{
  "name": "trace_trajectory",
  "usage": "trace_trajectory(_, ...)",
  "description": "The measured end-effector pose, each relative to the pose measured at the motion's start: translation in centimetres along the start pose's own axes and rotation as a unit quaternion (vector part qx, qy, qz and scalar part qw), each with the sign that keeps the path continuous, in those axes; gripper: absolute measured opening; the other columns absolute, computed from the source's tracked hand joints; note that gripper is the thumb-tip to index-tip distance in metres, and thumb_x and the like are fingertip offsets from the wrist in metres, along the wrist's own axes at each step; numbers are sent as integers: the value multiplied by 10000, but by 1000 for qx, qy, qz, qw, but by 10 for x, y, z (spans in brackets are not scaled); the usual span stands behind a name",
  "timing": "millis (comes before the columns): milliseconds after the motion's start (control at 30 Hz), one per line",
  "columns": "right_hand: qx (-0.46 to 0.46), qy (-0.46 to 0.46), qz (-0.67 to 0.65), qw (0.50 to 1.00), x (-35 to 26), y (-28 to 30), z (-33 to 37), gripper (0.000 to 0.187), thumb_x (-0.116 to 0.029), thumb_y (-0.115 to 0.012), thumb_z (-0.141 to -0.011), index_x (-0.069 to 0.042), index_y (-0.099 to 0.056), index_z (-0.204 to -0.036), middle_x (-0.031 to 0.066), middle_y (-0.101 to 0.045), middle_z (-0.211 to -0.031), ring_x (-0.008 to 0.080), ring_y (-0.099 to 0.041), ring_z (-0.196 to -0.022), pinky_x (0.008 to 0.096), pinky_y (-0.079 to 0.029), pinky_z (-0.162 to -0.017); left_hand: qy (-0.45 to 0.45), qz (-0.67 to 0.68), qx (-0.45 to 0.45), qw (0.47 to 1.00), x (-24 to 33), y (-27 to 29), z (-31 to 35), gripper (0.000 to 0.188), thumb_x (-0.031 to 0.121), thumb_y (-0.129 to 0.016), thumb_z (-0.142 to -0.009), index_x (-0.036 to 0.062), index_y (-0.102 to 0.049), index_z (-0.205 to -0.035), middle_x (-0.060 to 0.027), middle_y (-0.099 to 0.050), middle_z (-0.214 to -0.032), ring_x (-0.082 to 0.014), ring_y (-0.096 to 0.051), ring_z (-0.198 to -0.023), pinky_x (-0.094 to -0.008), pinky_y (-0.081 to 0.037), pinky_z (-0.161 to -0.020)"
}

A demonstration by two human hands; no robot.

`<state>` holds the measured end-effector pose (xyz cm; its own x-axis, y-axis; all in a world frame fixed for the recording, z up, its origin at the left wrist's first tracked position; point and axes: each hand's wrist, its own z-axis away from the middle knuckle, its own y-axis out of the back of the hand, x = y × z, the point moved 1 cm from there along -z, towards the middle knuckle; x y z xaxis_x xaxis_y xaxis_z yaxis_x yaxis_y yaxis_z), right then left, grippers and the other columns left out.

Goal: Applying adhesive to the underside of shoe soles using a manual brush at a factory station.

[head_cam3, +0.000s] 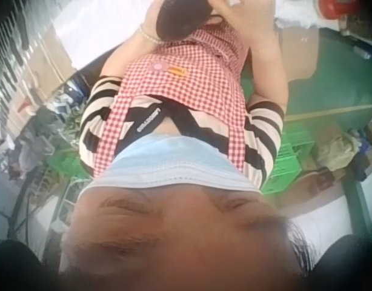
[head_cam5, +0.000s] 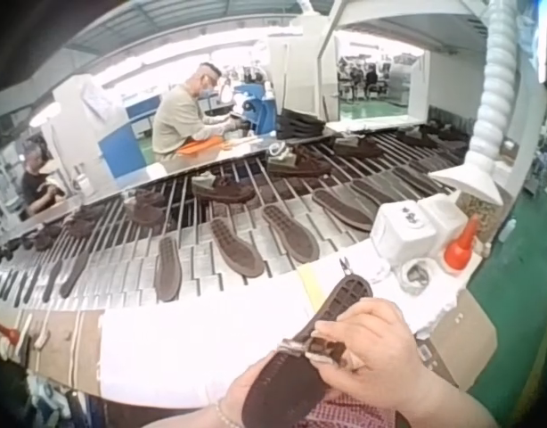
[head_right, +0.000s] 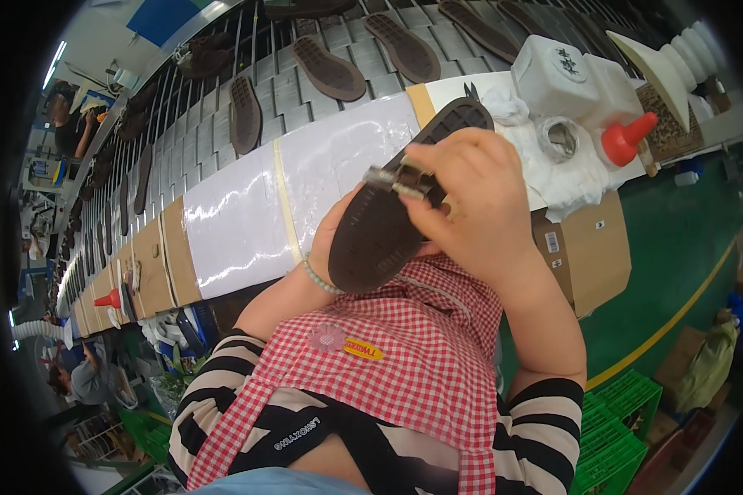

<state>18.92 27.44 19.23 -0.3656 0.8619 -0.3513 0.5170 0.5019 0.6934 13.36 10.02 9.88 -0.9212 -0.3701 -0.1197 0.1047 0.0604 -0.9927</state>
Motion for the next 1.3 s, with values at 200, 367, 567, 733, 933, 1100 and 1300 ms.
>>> trace_trajectory(200, 157, -146, -69, 974, 7, 18, 1, 466, -6, -811, -731, -52, -690, -1179, 90, -658, -1099, 216, -602, -1013, 336, -455, -950, -42, -46, -12, 998, 26, 2, 7, 712, 508, -363, -1057, -9, -315, -1544, -296, -426, -1497, -461, -483, -1349, -518, -445, -1129)
trace_trajectory(367, 174, -152, -142, 963, 15, 14, 16, 468, 28, -786, -761, -18, -664, -1211, 77, -622, -1139, 172, -552, -1015, 301, -436, -950, -98, -8, -24, 995, 53, 6, 16, 627, 424, -406, -1062, -7, -366, -1516, -284, -449, -1478, -370, -495, -1365, -463, -456, -1143)
trace_trajectory(567, 93, -163, -173, 967, 9, -20, 19, 451, -4, -787, -757, -4, -650, -1187, 115, -638, -1135, 219, -594, -994, 329, -474, -923, -176, 55, -89, 979, 81, 5, 45, 623, 398, -425, -1060, -41, -376, -1500, -291, -429, -1494, -372, -499, -1362, -465, -490, -1109)
trace_trajectory(733, -42, -175, -267, 947, 1, -79, 32, 416, -44, -806, -767, -18, -673, -1161, 109, -664, -1063, 223, -623, -985, 332, -491, -906, -287, -52, -87, 952, 135, -5, 84, 643, 368, -378, -1059, -78, -313, -1517, -292, -414, -1509, -419, -469, -1376, -477, -440, -1152)
trace_trajectory(933, -145, -263, -386, 872, -7, -129, 44, 405, -99, -812, -811, 2, -683, -1182, 77, -702, -1057, 160, -622, -1003, 306, -497, -922, -395, -129, 20, 909, 237, 8, 136, 603, 335, -334, -1034, -83, -411, -1461, -278, -490, -1459, -446, -499, -1331, -538, -401, -1152)
trace_trajectory(1100, -188, -269, -398, 857, -12, -136, 36, 414, -106, -809, -824, -2, -676, -1203, 62, -702, -1053, 144, -613, -1001, 299, -488, -930, -443, -152, 125, 875, 347, 51, 157, 530, 312, -408, -1014, -57, -523, -1376, -260, -588, -1363, -415, -590, -1235, -533, -483, -1071)
trace_trajectory(1300, -207, -299, -414, 835, -8, -169, 25, 423, -64, -793, -842, 11, -651, -1234, 39, -669, -1067, 133, -586, -1006, 284, -462, -944, -591, -365, 467, 548, 424, 53, 163, 337, 168, -603, -949, 26, -628, -1254, -100, -699, -1175, -223, -661, -1028, -338, -541, -824)
